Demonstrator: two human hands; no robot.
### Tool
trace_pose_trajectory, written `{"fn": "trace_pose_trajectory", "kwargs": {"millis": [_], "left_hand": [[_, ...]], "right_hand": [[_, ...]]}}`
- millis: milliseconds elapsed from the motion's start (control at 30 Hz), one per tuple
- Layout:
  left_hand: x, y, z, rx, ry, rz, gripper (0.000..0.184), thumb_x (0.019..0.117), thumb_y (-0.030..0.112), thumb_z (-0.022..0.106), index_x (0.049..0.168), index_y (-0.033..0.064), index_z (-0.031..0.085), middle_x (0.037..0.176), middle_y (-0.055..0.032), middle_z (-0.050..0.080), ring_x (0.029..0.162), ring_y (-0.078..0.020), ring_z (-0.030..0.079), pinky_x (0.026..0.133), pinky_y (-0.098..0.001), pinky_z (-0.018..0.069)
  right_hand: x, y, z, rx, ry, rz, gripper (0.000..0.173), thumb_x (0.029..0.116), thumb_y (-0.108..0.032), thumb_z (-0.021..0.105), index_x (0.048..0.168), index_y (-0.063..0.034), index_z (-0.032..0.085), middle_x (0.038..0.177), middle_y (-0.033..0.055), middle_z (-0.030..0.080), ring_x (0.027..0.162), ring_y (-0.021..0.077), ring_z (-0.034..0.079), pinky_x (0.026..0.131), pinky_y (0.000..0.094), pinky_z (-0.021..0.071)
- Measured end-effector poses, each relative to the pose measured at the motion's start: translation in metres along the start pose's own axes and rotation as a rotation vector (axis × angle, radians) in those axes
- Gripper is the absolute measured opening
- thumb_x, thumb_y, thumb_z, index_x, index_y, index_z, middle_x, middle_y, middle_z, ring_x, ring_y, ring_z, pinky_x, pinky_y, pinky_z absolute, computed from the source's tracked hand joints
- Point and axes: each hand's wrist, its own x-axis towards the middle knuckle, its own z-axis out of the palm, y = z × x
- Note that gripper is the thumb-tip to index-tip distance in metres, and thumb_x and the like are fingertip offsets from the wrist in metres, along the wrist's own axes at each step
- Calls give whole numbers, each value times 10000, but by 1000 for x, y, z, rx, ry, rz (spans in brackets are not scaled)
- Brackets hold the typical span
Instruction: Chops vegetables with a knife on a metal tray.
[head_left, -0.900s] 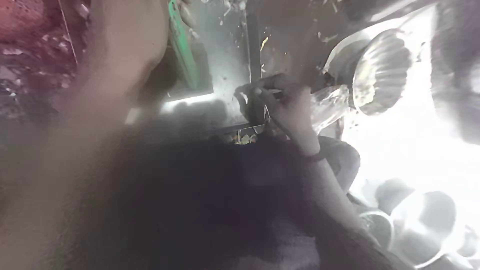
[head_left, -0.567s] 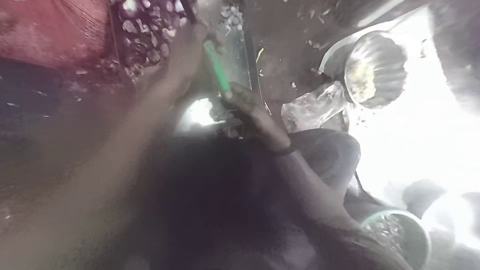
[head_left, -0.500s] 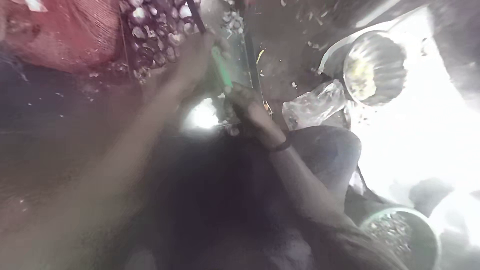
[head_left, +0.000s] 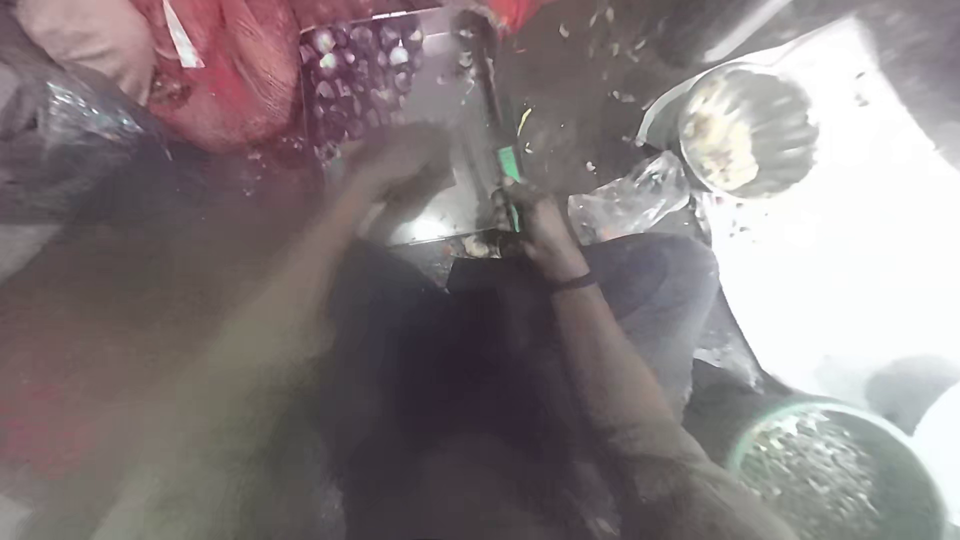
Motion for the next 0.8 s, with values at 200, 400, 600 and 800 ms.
{"fn": "trace_pose_trajectory", "kwargs": {"millis": [200, 400, 600, 800], "left_hand": [[-6, -32, -63, 207, 432, -228, 312, 1007, 193, 647, 1270, 26, 674, 1230, -199, 696, 1132, -327, 677, 1026, -541, 518], [12, -38, -26, 429, 267, -183, 472, 892, 261, 799, 1302, 65, 673, 1270, -190, 689, 1223, -355, 643, 1085, -594, 484], [24, -42, -12, 405, 240, -223, 462, 917, 227, 774, 1324, 46, 652, 1217, -205, 708, 1161, -375, 675, 1037, -615, 509], [26, -41, -8, 399, 258, -153, 310, 929, 217, 752, 1206, 78, 727, 1144, -135, 749, 1100, -306, 709, 1015, -566, 540]], "right_hand": [[27, 5, -31, -322, 277, -21, 269, 1073, -230, 553, 1251, -30, 572, 734, 13, 577, 523, 82, 504, 494, 269, 469], [11, 40, -10, -720, 150, -192, 580, 1061, -622, 397, 1229, -117, 628, 757, 153, 629, 591, 317, 628, 539, 534, 550], [12, 44, 19, -890, 68, -39, 397, 1100, -379, 470, 1269, -46, 604, 902, 198, 703, 784, 366, 713, 711, 576, 585], [15, 41, 42, -1050, 19, -47, 411, 1091, -308, 488, 1456, -121, 512, 945, 201, 716, 865, 390, 722, 778, 592, 580]]}}
